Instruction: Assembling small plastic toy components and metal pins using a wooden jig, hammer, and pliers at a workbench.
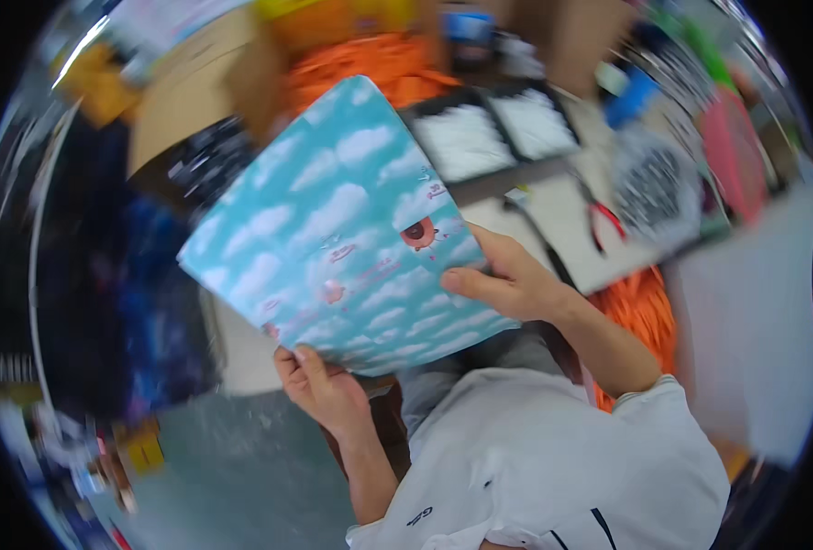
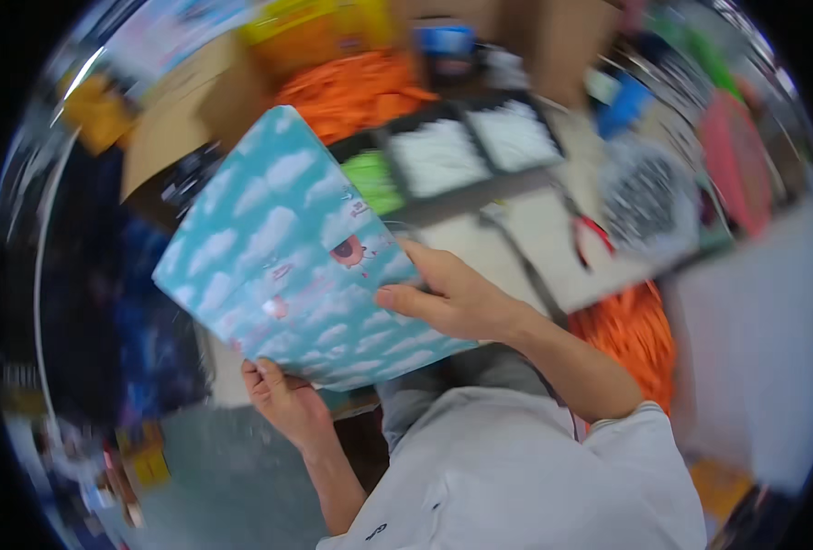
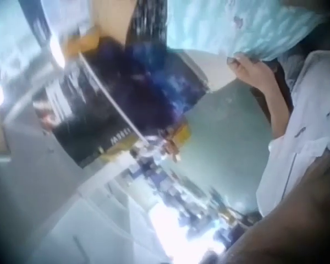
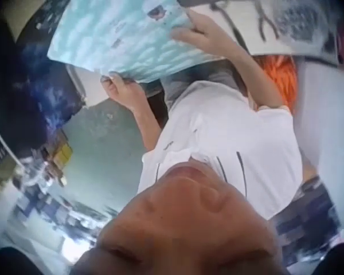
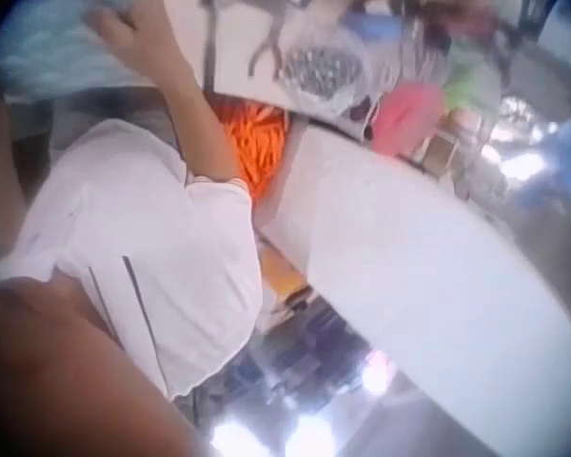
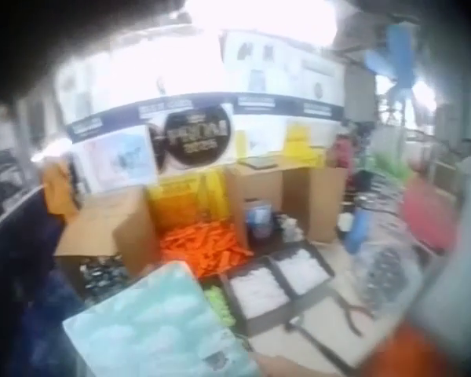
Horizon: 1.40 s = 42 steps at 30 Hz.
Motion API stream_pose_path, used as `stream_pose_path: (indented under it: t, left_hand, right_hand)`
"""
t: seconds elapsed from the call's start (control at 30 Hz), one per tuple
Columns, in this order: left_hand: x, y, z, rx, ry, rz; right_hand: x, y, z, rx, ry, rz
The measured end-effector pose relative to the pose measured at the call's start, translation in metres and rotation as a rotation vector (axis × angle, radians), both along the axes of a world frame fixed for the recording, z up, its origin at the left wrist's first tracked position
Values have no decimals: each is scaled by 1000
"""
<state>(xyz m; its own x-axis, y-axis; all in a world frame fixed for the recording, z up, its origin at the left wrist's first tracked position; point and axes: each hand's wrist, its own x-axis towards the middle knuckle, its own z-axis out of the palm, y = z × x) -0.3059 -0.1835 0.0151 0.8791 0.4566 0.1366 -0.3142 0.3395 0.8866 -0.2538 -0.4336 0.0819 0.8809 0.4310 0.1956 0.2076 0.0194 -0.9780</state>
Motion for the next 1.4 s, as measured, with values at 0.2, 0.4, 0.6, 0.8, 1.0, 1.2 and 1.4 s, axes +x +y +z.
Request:
stream_pose_path:
  t: [0.2,0.4,0.6,0.8,1.0,1.2,1.4]
  left_hand:
    - [-11,-98,30,276,-146,-501]
    - [-34,-229,52,624,-824,-907]
    - [-102,-296,62,79,-454,-1458]
    - [-93,-271,41,255,-274,-1359]
    - [-77,-247,31,412,-226,-1341]
    - [-63,-218,18,465,-132,-1289]
    - [-61,-187,-7,502,80,-1216]
  right_hand:
    - [-142,-106,21,-242,-51,-682]
    - [-313,-168,82,-475,-177,-1281]
    - [-473,-181,76,-245,-71,-1790]
    - [-569,-140,149,-571,824,-2016]
    - [-606,-208,58,-1242,1438,-922]
    - [-633,-257,-137,-1336,1374,-561]
    - [-654,-253,-273,-1445,1254,-598]
